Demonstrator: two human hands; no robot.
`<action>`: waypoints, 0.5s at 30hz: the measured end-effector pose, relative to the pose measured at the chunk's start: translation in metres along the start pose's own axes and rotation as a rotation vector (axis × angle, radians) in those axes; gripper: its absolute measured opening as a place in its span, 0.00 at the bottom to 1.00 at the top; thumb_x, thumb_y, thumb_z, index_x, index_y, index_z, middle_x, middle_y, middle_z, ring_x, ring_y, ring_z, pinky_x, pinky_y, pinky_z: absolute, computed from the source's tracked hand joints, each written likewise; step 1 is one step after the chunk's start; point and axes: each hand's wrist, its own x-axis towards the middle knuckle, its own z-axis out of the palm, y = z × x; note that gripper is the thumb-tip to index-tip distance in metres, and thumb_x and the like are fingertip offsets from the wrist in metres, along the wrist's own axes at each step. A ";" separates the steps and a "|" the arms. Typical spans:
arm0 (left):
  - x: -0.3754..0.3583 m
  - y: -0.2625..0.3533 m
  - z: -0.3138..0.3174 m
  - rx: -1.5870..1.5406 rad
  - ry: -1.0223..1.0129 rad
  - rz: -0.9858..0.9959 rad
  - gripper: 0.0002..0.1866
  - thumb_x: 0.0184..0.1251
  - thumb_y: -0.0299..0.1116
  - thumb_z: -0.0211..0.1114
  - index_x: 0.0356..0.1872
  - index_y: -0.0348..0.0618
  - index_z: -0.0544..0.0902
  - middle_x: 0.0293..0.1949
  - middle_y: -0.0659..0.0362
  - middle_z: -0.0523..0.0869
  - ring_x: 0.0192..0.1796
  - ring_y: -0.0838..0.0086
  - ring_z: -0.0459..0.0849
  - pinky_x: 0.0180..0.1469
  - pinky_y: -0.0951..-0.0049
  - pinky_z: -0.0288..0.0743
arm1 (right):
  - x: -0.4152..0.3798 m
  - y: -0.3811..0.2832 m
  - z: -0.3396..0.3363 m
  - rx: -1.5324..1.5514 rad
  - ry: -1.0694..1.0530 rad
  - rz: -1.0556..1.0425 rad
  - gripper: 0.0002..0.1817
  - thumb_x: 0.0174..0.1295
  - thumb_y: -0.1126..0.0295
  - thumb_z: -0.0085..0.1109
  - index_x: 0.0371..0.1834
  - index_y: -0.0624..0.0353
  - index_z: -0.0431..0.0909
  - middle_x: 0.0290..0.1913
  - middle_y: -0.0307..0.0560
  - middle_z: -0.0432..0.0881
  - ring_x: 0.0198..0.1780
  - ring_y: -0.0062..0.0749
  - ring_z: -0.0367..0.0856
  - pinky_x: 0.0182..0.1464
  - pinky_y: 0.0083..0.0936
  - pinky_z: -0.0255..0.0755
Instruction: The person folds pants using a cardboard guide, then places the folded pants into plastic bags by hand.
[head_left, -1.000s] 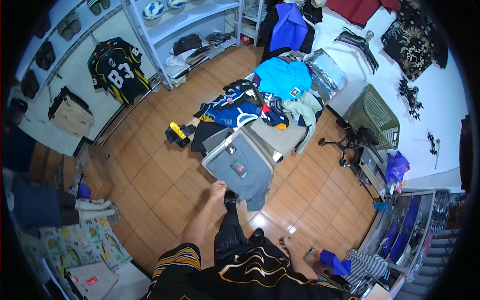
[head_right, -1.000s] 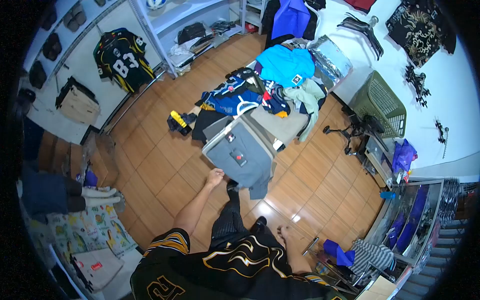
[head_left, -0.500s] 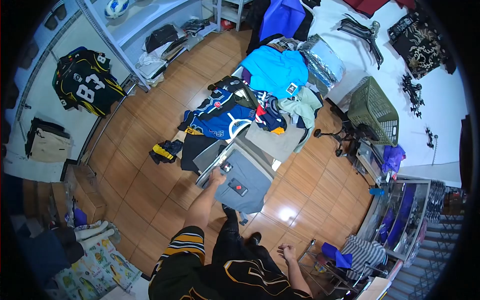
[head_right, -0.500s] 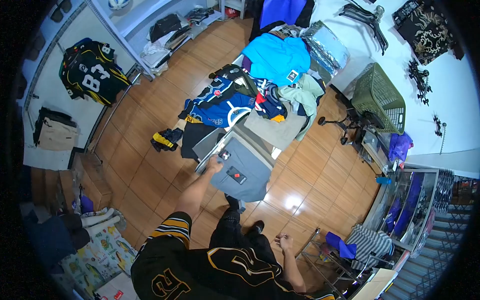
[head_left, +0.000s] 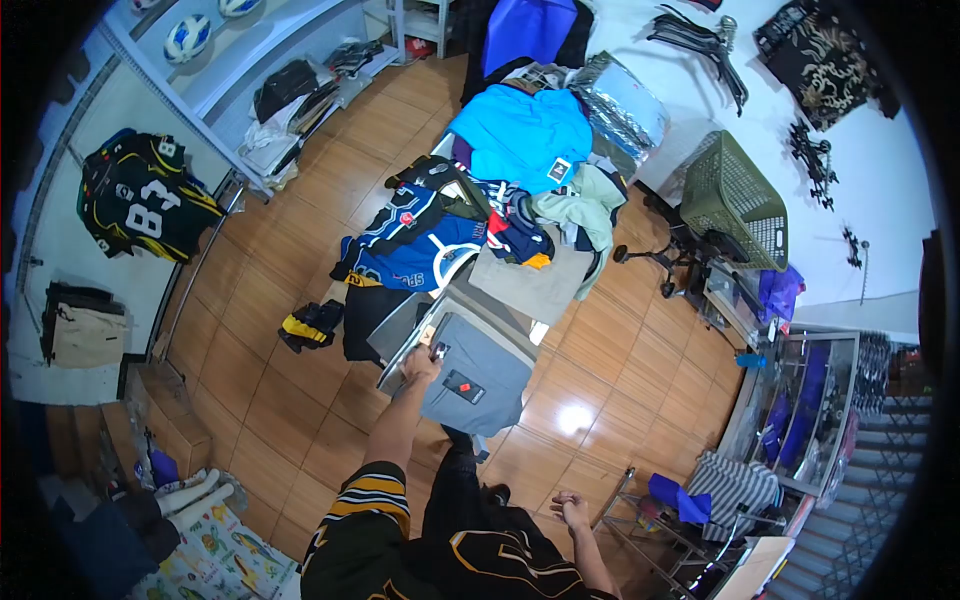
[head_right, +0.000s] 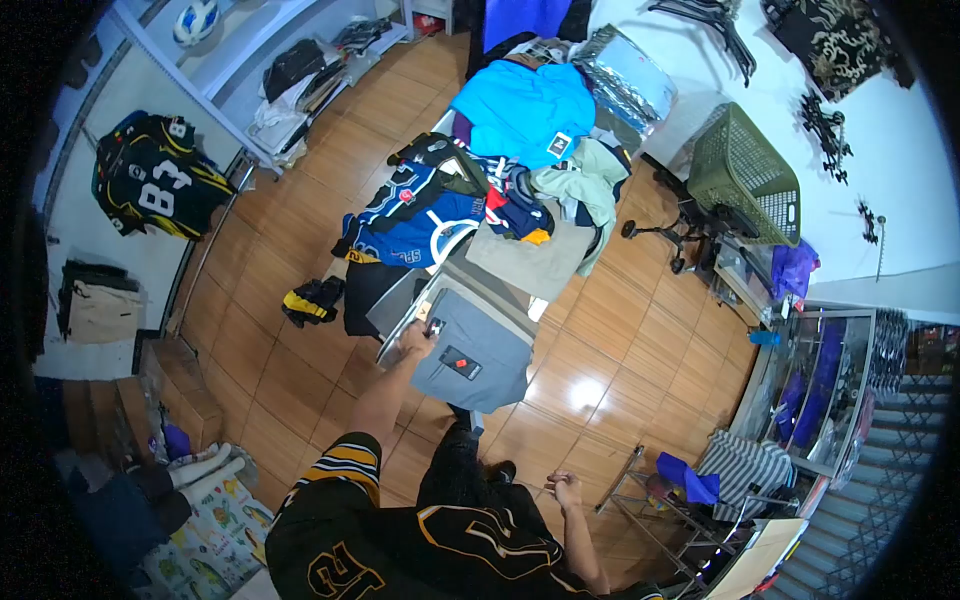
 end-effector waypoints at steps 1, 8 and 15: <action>0.000 0.002 -0.001 -0.045 -0.085 0.022 0.26 0.58 0.46 0.76 0.56 0.51 0.80 0.55 0.43 0.84 0.62 0.52 0.81 0.64 0.52 0.73 | -0.001 -0.001 0.000 0.005 0.000 -0.013 0.11 0.71 0.74 0.48 0.53 0.55 0.75 0.46 0.49 0.86 0.40 0.35 0.88 0.36 0.31 0.80; -0.040 0.019 0.009 -0.246 0.063 0.270 0.19 0.61 0.36 0.66 0.53 0.45 0.78 0.48 0.43 0.87 0.54 0.42 0.83 0.58 0.47 0.75 | 0.002 0.024 -0.013 0.055 -0.003 -0.034 0.12 0.70 0.75 0.50 0.54 0.58 0.76 0.42 0.47 0.87 0.39 0.34 0.88 0.37 0.30 0.79; -0.138 0.082 0.017 -0.253 0.103 0.661 0.21 0.63 0.37 0.63 0.58 0.50 0.81 0.49 0.44 0.87 0.54 0.43 0.83 0.56 0.49 0.76 | 0.024 0.070 -0.048 0.148 0.036 -0.060 0.10 0.71 0.73 0.51 0.51 0.59 0.79 0.42 0.46 0.88 0.35 0.29 0.87 0.32 0.25 0.78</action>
